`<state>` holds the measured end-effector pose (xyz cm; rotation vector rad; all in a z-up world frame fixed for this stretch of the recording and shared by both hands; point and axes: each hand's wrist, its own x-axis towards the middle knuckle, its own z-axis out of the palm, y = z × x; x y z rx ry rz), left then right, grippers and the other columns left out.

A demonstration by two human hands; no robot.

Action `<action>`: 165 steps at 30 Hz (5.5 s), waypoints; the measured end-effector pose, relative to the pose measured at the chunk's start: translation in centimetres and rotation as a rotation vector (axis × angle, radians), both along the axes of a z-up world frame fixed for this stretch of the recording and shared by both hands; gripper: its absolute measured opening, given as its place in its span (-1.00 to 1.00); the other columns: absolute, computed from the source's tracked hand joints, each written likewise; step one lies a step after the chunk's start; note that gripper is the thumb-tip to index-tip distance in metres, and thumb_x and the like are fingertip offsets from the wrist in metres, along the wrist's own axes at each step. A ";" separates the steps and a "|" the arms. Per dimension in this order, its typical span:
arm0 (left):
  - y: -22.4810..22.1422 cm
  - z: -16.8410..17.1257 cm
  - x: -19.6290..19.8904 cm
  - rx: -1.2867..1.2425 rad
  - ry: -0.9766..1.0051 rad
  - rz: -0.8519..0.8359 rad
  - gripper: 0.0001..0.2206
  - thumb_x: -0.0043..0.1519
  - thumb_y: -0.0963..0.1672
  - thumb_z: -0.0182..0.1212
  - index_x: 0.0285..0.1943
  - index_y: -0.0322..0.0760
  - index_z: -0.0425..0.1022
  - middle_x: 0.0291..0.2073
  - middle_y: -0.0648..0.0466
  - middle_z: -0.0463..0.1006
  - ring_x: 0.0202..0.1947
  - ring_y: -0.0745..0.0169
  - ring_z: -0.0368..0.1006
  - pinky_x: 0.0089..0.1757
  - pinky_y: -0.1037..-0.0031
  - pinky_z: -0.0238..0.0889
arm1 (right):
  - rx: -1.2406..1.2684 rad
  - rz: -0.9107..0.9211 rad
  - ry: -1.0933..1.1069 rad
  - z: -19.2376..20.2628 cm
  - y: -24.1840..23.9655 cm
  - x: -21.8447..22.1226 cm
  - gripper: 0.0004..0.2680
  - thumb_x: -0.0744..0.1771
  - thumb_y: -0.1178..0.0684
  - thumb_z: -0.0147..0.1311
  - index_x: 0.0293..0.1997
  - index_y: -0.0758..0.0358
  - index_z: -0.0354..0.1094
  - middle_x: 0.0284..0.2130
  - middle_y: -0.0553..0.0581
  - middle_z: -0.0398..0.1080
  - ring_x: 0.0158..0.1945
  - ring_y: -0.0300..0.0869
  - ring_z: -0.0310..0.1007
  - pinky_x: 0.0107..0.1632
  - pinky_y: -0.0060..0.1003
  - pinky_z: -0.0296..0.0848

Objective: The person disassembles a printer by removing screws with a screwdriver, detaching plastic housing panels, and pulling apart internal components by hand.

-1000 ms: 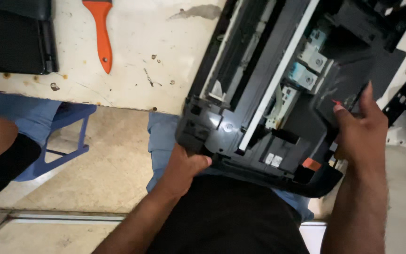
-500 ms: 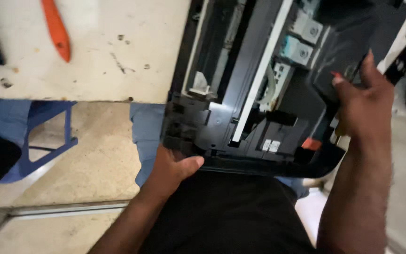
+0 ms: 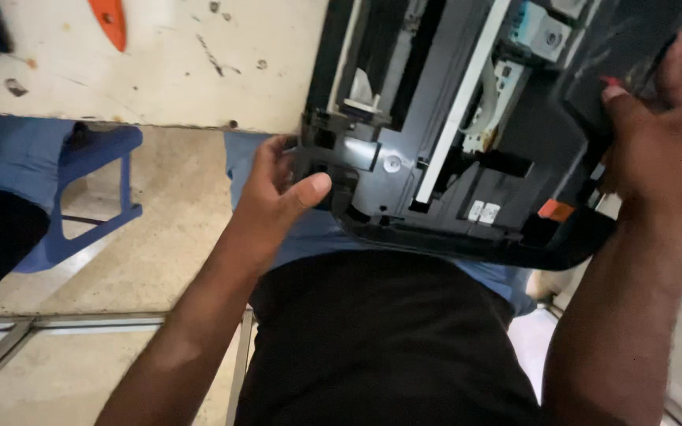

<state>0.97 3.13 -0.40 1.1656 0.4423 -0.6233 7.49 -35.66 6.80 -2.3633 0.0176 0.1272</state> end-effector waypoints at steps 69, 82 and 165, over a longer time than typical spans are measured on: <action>3.5 -3.5 5.6 -0.116 0.229 -0.322 -0.44 0.29 0.01 0.31 -0.68 -0.01 -0.01 -0.74 0.22 -0.07 -0.70 0.36 -0.08 -0.42 0.31 -0.08 | 0.215 -0.399 0.174 -2.7 1.2 1.1 -0.47 0.36 0.04 -0.13 0.61 0.10 0.09 0.21 -0.12 0.32 0.16 -0.39 0.31 0.25 -0.47 0.34; 3.9 -1.4 7.9 -0.157 0.530 -0.412 -0.32 -0.06 0.00 0.37 0.28 -0.34 0.43 -0.14 0.06 0.59 -0.21 0.31 0.52 -0.21 0.51 0.33 | 0.286 -0.386 0.163 -3.6 -1.0 0.9 -0.45 0.35 0.01 -0.03 0.63 0.11 0.05 0.29 -0.09 0.33 0.25 -0.40 0.36 0.34 -0.54 0.36; -1.6 -1.2 -1.1 -0.296 0.040 0.096 0.12 -0.20 0.25 0.40 0.51 -0.41 0.13 0.30 -0.17 0.41 0.27 -0.02 0.38 0.22 0.22 0.24 | 0.190 -0.440 0.375 -2.1 -6.0 -1.5 -0.52 0.31 0.07 0.23 0.43 0.28 0.24 -0.39 -0.07 0.30 -0.38 -0.38 0.23 -0.36 -0.41 0.30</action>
